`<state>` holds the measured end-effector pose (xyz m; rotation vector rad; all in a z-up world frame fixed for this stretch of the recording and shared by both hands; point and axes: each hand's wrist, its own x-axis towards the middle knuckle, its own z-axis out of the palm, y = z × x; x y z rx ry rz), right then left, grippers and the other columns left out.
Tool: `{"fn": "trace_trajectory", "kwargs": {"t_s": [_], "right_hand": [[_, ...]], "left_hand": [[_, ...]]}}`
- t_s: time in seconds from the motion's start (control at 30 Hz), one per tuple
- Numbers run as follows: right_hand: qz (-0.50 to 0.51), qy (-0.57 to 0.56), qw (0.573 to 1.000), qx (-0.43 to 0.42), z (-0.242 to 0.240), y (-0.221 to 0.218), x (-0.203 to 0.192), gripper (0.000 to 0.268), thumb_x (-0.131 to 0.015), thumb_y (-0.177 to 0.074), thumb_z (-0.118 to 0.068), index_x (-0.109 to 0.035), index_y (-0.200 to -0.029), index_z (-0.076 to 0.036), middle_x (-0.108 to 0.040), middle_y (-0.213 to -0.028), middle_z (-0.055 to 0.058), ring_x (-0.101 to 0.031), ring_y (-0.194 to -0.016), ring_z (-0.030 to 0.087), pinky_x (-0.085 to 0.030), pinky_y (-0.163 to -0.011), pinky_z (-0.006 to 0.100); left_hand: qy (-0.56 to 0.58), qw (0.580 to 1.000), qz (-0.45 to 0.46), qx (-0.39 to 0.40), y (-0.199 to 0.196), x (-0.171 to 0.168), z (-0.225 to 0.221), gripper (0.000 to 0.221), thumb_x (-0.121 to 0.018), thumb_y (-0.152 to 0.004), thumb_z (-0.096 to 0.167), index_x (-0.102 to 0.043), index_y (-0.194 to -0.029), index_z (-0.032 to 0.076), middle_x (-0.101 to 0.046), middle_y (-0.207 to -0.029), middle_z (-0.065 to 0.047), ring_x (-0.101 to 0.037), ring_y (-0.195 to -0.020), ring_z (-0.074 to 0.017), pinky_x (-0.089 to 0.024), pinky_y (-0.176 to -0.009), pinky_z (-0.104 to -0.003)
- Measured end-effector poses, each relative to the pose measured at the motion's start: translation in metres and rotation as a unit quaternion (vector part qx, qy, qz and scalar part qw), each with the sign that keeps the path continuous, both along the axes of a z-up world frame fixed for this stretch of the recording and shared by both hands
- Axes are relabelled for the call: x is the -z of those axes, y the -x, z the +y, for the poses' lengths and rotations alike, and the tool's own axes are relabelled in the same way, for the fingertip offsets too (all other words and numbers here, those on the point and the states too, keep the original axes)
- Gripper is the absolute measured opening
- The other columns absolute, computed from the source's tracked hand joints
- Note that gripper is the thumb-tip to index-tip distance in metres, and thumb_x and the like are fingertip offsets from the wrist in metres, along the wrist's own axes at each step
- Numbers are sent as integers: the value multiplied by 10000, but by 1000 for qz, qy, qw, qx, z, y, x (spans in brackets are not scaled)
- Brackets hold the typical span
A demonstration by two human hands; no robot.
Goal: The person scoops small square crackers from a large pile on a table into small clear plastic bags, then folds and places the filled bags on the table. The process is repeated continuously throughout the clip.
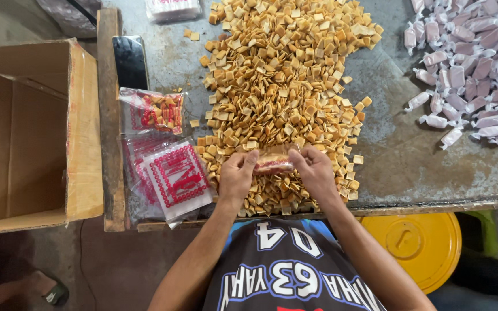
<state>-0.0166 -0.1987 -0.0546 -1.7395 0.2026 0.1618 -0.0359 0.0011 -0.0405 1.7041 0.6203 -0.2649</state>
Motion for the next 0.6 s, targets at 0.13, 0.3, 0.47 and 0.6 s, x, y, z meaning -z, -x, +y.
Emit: {"fn": "trace_trajectory", "kwargs": {"t_s": [0.13, 0.3, 0.47, 0.6], "right_hand": [[-31, 63, 998, -6, 14, 10, -18, 238, -746, -931, -144, -565, -1084, -116, -591, -643, 12, -527, -600, 116, -414, -613, 278], [-81, 80, 993, -38, 8, 8, -46, 145, -718, -949, -71, -792, -1056, -136, -595, -649, 16, -510, -628, 96, -450, -591, 244], [-53, 147, 978, -137, -28, 3, -23, 211, -811, -861, -207, -784, -1055, -130, -648, -765, 65, -610, -787, 193, -528, -770, 373], [-137, 235, 936, -224, -33, -5, -19, 193, -831, -846, -253, -803, -1022, -179, -663, -851, 68, -702, -885, 271, -563, -836, 404]], "left_hand": [[-3, 999, 21, -37, 2, 22, -3, 440, -701, -926, 510, -655, -660, 162, -615, -657, -10, -592, -710, -140, -466, -715, -292], [19, 999, 3, 38, -4, -21, 0, 293, -809, -810, 486, -751, -780, 200, -676, -803, -4, -651, -772, -149, -530, -796, -329], [17, 994, 36, 102, 3, 21, 3, 316, -682, -932, 476, -744, -866, 174, -700, -1040, -19, -677, -1042, -208, -535, -940, -377], [105, 991, 80, -7, -2, 5, -4, 301, -656, -959, 370, -757, -806, 131, -669, -674, -38, -662, -719, -98, -579, -695, -250]]}}
